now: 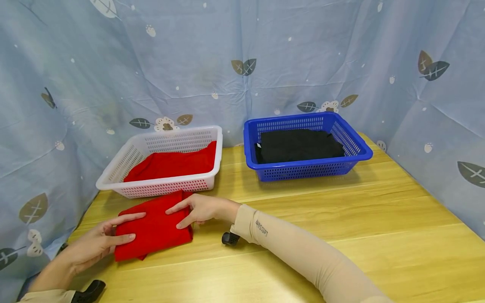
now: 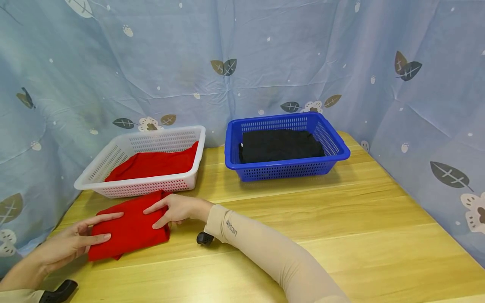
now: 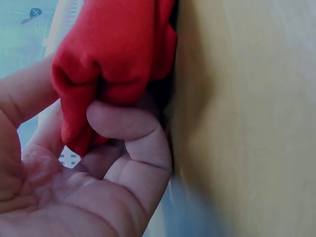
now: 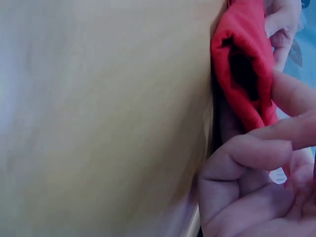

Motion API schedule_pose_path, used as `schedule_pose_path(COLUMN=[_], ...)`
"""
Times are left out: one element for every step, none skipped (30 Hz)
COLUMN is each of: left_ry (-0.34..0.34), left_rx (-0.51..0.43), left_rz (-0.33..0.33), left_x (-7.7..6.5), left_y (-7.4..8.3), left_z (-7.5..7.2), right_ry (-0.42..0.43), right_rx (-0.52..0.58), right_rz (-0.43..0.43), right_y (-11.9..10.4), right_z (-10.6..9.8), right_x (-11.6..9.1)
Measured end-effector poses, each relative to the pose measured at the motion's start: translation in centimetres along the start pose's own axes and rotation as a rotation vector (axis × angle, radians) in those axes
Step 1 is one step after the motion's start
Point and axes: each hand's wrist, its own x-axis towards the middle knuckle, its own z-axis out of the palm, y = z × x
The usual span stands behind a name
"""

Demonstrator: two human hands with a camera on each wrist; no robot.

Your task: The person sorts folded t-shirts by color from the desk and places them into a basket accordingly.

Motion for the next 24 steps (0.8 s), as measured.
schedule_pose_path(left_ry=[0.015, 0.025, 0.039, 0.044, 0.045, 0.043, 0.041, 0.037, 0.034, 0.027, 0.023, 0.025, 0.026, 0.029, 0.028, 0.031, 0.036, 0.046, 0.051, 0.057, 0.062, 0.069, 0.073, 0.077], left_rx=[0.009, 0.021, 0.04, 0.053, 0.065, 0.074, 0.075, 0.075, 0.071, 0.066, 0.06, 0.059, 0.061, 0.067, 0.073, 0.081, 0.091, 0.1, 0.108, 0.114, 0.123, 0.133, 0.132, 0.134], left_rz=[0.005, 0.005, -0.001, 0.0, -0.001, -0.001, 0.0, 0.001, 0.007, 0.017, 0.023, 0.028, 0.034, 0.042, 0.052, 0.058, 0.063, 0.063, 0.067, 0.069, 0.07, 0.069, 0.067, 0.071], left_x=[0.0, -0.1, -0.1, -0.2, -0.3, -0.4, -0.5, -0.6, -0.7, -0.8, -1.0, -1.1, -1.3, -1.4, -1.6, -1.7, -1.9, -2.1, -2.2, -2.4, -2.6, -2.8, -3.0, -3.2], left_y=[0.0, 0.0, 0.1, 0.1, 0.1, 0.1, 0.1, 0.1, 0.1, 0.0, 0.0, 0.0, 0.0, 0.0, 0.0, 0.1, 0.1, 0.2, 0.3, 0.4, 0.6, 0.7, 0.8, 0.9], left_z=[0.0, 0.1, 0.1, 0.1, 0.1, 0.1, 0.1, 0.0, 0.0, 0.0, 0.0, 0.0, -0.1, -0.1, -0.2, -0.2, -0.3, -0.3, -0.3, -0.3, -0.3, -0.3, -0.2, -0.2], right_ry=[0.005, 0.01, 0.014, 0.017, 0.018, 0.019, 0.019, 0.018, 0.016, 0.012, 0.01, 0.007, 0.004, 0.002, 0.0, -0.003, -0.003, -0.003, -0.002, 0.002, 0.005, 0.008, 0.011, 0.013], right_rx=[0.001, 0.001, 0.003, 0.002, 0.004, 0.004, 0.004, 0.0, -0.003, -0.008, -0.015, -0.023, -0.027, -0.033, -0.035, -0.039, -0.041, -0.044, -0.047, -0.054, -0.062, -0.073, -0.079, -0.087], right_rz=[-0.002, -0.005, -0.006, -0.008, -0.01, -0.011, -0.014, -0.017, -0.021, -0.026, -0.032, -0.04, -0.047, -0.053, -0.059, -0.065, -0.072, -0.077, -0.082, -0.087, -0.092, -0.099, -0.105, -0.109], right_y=[-0.1, -0.1, -0.2, -0.3, -0.3, -0.4, -0.4, -0.5, -0.6, -0.6, -0.7, -0.9, -1.0, -1.1, -1.2, -1.4, -1.5, -1.6, -1.8, -1.9, -2.1, -2.2, -2.4, -2.6], right_z=[0.1, 0.2, 0.2, 0.3, 0.3, 0.4, 0.4, 0.5, 0.6, 0.6, 0.7, 0.7, 0.8, 0.8, 0.9, 0.9, 0.9, 0.9, 0.9, 0.9, 0.9, 0.9, 0.9, 0.9], right_x=[-0.1, -0.1, -0.2, -0.3, -0.4, -0.5, -0.6, -0.7, -0.7, -0.8, -0.9, -0.9, -1.0, -1.1, -1.1, -1.2, -1.3, -1.4, -1.5, -1.6, -1.7, -1.8, -2.0, -2.1])
